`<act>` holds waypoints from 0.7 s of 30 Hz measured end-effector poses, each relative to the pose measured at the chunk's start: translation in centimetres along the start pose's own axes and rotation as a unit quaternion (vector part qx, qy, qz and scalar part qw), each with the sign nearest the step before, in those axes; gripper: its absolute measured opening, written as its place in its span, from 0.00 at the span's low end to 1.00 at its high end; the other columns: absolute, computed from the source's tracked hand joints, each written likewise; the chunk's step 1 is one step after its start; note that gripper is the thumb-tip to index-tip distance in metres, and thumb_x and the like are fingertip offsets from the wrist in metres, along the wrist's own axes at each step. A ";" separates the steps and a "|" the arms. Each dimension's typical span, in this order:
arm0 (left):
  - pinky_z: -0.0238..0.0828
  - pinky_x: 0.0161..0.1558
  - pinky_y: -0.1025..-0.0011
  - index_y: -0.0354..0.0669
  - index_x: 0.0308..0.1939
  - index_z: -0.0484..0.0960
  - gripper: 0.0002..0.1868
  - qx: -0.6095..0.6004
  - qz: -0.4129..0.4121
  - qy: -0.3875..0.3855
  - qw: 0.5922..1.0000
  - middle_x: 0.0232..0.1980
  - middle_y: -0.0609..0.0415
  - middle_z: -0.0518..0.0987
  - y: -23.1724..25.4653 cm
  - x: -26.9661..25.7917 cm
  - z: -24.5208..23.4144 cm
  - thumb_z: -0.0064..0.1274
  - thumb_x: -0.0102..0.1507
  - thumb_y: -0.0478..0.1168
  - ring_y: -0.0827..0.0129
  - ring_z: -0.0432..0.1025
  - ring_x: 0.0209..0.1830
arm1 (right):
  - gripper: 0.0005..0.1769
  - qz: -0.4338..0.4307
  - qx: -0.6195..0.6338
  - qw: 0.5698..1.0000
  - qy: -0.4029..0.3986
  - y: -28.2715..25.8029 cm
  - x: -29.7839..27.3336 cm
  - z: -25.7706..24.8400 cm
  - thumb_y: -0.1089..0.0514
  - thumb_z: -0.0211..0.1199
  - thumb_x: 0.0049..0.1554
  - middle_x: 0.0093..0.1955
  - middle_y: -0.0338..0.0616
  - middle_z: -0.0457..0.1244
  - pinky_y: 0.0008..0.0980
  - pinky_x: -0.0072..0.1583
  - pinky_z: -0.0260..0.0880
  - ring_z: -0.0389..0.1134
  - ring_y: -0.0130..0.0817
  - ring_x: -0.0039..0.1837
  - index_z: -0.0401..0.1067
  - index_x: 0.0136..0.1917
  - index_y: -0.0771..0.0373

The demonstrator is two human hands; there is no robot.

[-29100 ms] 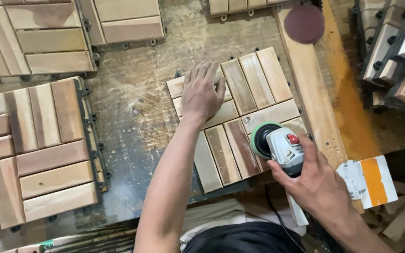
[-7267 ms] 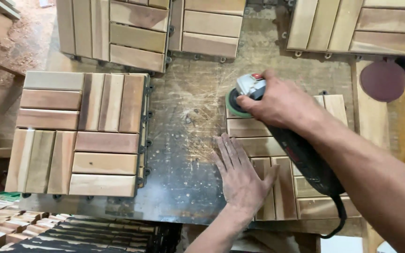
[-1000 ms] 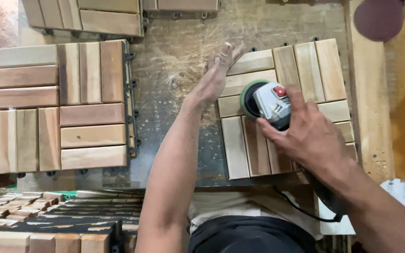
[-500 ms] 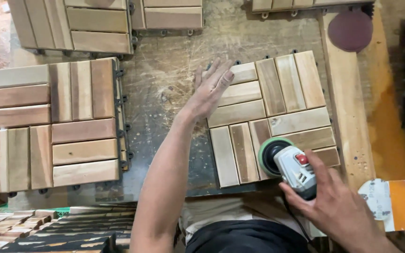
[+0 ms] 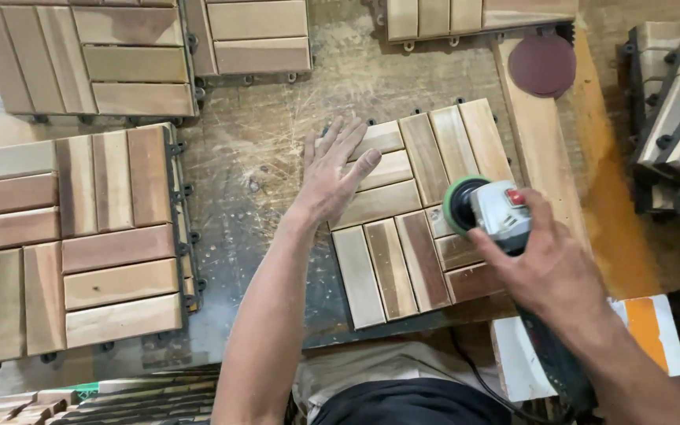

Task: The person uses a handheld orbital sander to smooth the surface of a wooden block composed of multiple smaller pieces arranged in a pattern. The person moves the sander across the wood while holding the block steady with the other hand.

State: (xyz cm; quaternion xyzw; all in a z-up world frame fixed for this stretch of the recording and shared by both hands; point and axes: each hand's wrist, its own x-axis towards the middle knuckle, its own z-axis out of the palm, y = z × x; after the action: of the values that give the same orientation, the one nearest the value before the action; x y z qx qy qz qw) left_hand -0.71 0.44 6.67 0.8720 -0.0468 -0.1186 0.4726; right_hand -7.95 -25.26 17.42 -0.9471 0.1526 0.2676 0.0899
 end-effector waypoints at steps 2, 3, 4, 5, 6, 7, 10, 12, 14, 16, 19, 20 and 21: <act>0.07 0.77 0.55 0.48 0.77 0.59 0.49 0.048 0.003 0.007 0.999 0.83 0.55 0.53 -0.3 0.2 0.6 0.21 0.62 0.74 0.67 0.34 0.85 | 0.46 -0.032 -0.006 0.999 0.002 -0.1 -0.5 1.5 0.25 0.52 0.55 0.69 0.58 0.60 0.70 0.60 0.71 0.68 0.69 0.63 0.44 0.79 0.40; 0.06 0.77 0.53 0.47 0.77 0.59 0.49 0.096 0.007 0.012 0.995 0.83 0.56 0.51 -0.4 0.2 1.0 0.18 0.63 0.74 0.66 0.34 0.85 | 0.47 -0.063 -0.011 0.998 0.005 -0.2 -0.8 2.3 0.25 0.54 0.52 0.76 0.49 0.57 0.74 0.60 0.69 0.67 0.71 0.64 0.44 0.78 0.38; 0.06 0.77 0.53 0.47 0.77 0.59 0.49 0.098 0.007 0.013 0.995 0.83 0.56 0.51 -1.4 0.5 1.9 0.18 0.63 0.74 0.66 0.34 0.85 | 0.47 -0.065 -0.009 0.998 0.005 -0.1 -0.8 2.2 0.25 0.54 0.52 0.76 0.49 0.57 0.74 0.60 0.69 0.67 0.71 0.64 0.44 0.78 0.38; 0.08 0.77 0.50 0.50 0.79 0.54 0.47 0.203 0.026 0.032 0.978 0.84 0.57 0.47 -2.4 0.7 2.8 0.20 0.65 0.73 0.64 0.32 0.85 | 0.47 -0.071 -0.011 0.997 0.000 0.0 -0.8 2.0 0.25 0.55 0.52 0.77 0.46 0.56 0.74 0.60 0.69 0.67 0.71 0.64 0.45 0.78 0.37; 0.10 0.77 0.47 0.53 0.81 0.49 0.44 0.305 0.049 0.044 0.950 0.85 0.59 0.44 -3.3 1.0 3.9 0.22 0.68 0.73 0.61 0.29 0.85 | 0.47 -0.069 -0.010 0.998 -0.007 0.2 -1.1 2.0 0.25 0.56 0.51 0.78 0.44 0.56 0.74 0.61 0.69 0.68 0.70 0.63 0.45 0.78 0.36; 0.10 0.77 0.47 0.53 0.81 0.49 0.44 0.306 0.053 0.037 0.950 0.85 0.59 0.44 -3.4 1.0 3.9 0.22 0.68 0.73 0.61 0.29 0.85 | 0.47 -0.063 -0.005 0.998 -0.008 0.4 -0.9 1.5 0.25 0.56 0.51 0.78 0.44 0.56 0.74 0.61 0.69 0.68 0.70 0.63 0.45 0.78 0.36; 0.16 0.79 0.47 0.54 0.81 0.53 0.42 0.325 0.077 0.105 0.937 0.84 0.56 0.50 -3.4 1.3 4.3 0.25 0.70 0.71 0.59 0.35 0.85 | 0.49 0.021 0.000 0.999 -0.027 1.3 -0.3 -0.6 0.25 0.51 0.54 0.68 0.63 0.61 0.69 0.65 0.69 0.65 0.64 0.68 0.41 0.82 0.39; 0.12 0.78 0.48 0.55 0.81 0.50 0.42 0.323 0.043 0.072 0.943 0.85 0.55 0.48 -3.1 1.0 4.3 0.20 0.69 0.72 0.60 0.33 0.85 | 0.49 0.132 0.031 0.990 -0.035 2.2 -0.4 -1.7 0.28 0.50 0.58 0.64 0.64 0.64 0.65 0.63 0.74 0.70 0.65 0.63 0.37 0.85 0.41; 0.14 0.78 0.48 0.55 0.81 0.52 0.42 0.321 0.041 0.084 0.943 0.84 0.55 0.49 -3.1 1.2 4.5 0.23 0.69 0.72 0.60 0.34 0.85 | 0.49 0.147 0.030 0.989 -0.012 3.3 -0.5 -1.6 0.28 0.52 0.58 0.64 0.70 0.65 0.63 0.62 0.71 0.69 0.69 0.63 0.43 0.84 0.44; 0.16 0.78 0.47 0.55 0.80 0.54 0.42 0.321 0.045 0.107 0.940 0.84 0.54 0.51 -3.1 1.7 4.5 0.26 0.69 0.72 0.60 0.36 0.85 | 0.48 0.155 0.036 0.987 0.022 3.9 -0.8 -1.1 0.28 0.54 0.57 0.63 0.76 0.65 0.61 0.62 0.68 0.68 0.74 0.63 0.48 0.84 0.46; 0.17 0.79 0.48 0.53 0.80 0.57 0.43 0.326 0.055 0.114 0.937 0.84 0.53 0.52 -3.2 1.5 4.8 0.25 0.69 0.72 0.59 0.38 0.85 | 0.49 0.143 0.061 0.988 0.014 4.6 -2.0 1.0 0.29 0.58 0.51 0.68 0.68 0.63 0.61 0.65 0.64 0.64 0.75 0.67 0.51 0.81 0.42; 0.16 0.79 0.48 0.54 0.81 0.54 0.43 0.330 0.038 0.098 0.938 0.85 0.54 0.47 -3.1 1.5 4.7 0.24 0.69 0.73 0.60 0.36 0.85 | 0.51 0.100 0.036 0.994 0.007 4.5 -2.3 1.8 0.27 0.57 0.50 0.70 0.65 0.61 0.65 0.65 0.65 0.64 0.73 0.68 0.47 0.81 0.41; 0.15 0.78 0.47 0.55 0.82 0.51 0.44 0.334 0.020 0.083 0.939 0.85 0.55 0.43 -2.9 1.5 4.6 0.23 0.68 0.73 0.61 0.34 0.85 | 0.54 0.056 0.011 0.998 0.001 4.5 -2.8 2.6 0.25 0.56 0.49 0.72 0.62 0.59 0.69 0.65 0.67 0.64 0.70 0.69 0.43 0.82 0.40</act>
State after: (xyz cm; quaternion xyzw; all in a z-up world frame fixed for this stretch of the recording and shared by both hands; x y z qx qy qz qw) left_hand -0.49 -1.99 1.53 0.9853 -0.0615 -0.0138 0.1586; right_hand -12.96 -28.18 16.32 -0.9363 0.2083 0.2697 0.0851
